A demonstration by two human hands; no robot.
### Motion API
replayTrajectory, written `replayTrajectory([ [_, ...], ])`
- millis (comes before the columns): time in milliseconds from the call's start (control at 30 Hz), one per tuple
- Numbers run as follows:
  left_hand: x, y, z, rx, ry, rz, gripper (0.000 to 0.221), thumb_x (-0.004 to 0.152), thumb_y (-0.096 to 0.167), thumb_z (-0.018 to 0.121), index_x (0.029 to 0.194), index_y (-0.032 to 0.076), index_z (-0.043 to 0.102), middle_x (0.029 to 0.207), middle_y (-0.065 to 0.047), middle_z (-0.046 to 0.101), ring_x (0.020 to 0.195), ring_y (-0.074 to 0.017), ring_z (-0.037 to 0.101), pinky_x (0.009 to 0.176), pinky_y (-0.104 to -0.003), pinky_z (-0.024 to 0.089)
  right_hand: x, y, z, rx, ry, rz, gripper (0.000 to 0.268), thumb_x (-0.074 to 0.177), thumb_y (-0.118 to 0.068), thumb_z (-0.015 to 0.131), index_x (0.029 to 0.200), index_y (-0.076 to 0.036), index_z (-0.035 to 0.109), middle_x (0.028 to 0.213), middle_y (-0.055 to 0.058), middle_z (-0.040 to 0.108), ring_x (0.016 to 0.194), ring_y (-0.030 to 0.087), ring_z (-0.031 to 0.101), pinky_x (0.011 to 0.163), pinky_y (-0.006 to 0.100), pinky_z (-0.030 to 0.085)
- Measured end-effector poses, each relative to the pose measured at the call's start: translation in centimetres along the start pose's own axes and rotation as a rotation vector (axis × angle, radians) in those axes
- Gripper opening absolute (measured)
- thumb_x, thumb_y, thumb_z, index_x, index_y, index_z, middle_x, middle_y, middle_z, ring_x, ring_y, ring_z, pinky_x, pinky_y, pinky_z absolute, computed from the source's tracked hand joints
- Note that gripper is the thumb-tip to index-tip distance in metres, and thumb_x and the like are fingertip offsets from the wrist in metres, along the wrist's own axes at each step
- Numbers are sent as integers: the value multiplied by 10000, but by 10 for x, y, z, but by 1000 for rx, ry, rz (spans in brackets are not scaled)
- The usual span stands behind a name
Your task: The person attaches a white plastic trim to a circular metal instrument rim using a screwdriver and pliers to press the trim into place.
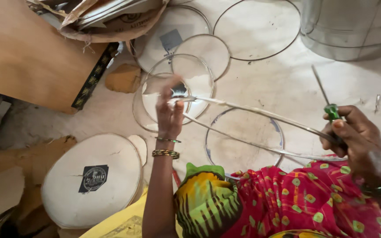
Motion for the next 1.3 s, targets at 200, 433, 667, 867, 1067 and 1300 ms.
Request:
replayTrajectory([
  [200,16,-13,41,-84,-156,-276,554,1052,517,506,1075,43,791,812,-78,690,801,-181,639,760,-312,497,12,22,-36,36,108,-79,284,1127,-278,473,1232,-16,506,762,118,580,581,117,461,499,258,340],
  [433,29,-39,59,-432,-110,-543,396,1054,394,627,940,19,692,772,-13,609,677,-88,618,651,-265,557,26,15,-40,42,98,-125,304,1125,-302,457,1225,-18,491,754,125,592,537,122,447,471,270,341],
  [667,35,-58,53,-427,-115,-498,262,1001,308,680,1067,62,619,864,-20,719,762,-92,697,698,-260,583,53,6,-39,-4,176,-120,326,1104,-313,468,1226,-12,489,724,101,550,512,122,409,449,287,333],
  [867,25,-32,47,226,-105,92,132,1058,189,676,1066,59,651,851,-85,644,786,-251,613,722,-358,470,75,18,-62,99,212,-128,300,1094,-233,471,1272,9,484,886,92,562,668,187,589,535,317,463],
  [1067,33,11,32,203,-321,0,133,989,210,711,1016,80,709,729,-75,657,582,-202,599,560,-339,456,56,-32,-77,-180,168,-630,268,1097,-90,403,1319,59,426,1175,179,641,1019,193,657,975,340,553],
  [1300,26,11,22,257,-318,-39,186,993,242,688,1108,99,721,760,-77,692,620,-213,654,572,-334,486,20,-78,-15,-726,85,-635,334,1007,-139,597,1333,-86,648,1069,118,710,716,157,638,619,285,498],
])
Point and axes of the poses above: each hand's wrist, its own x-axis towards the middle knuckle, its own z-axis out of the palm, y = z × x, the point moved 6 cm from there along x, towards the middle knuckle
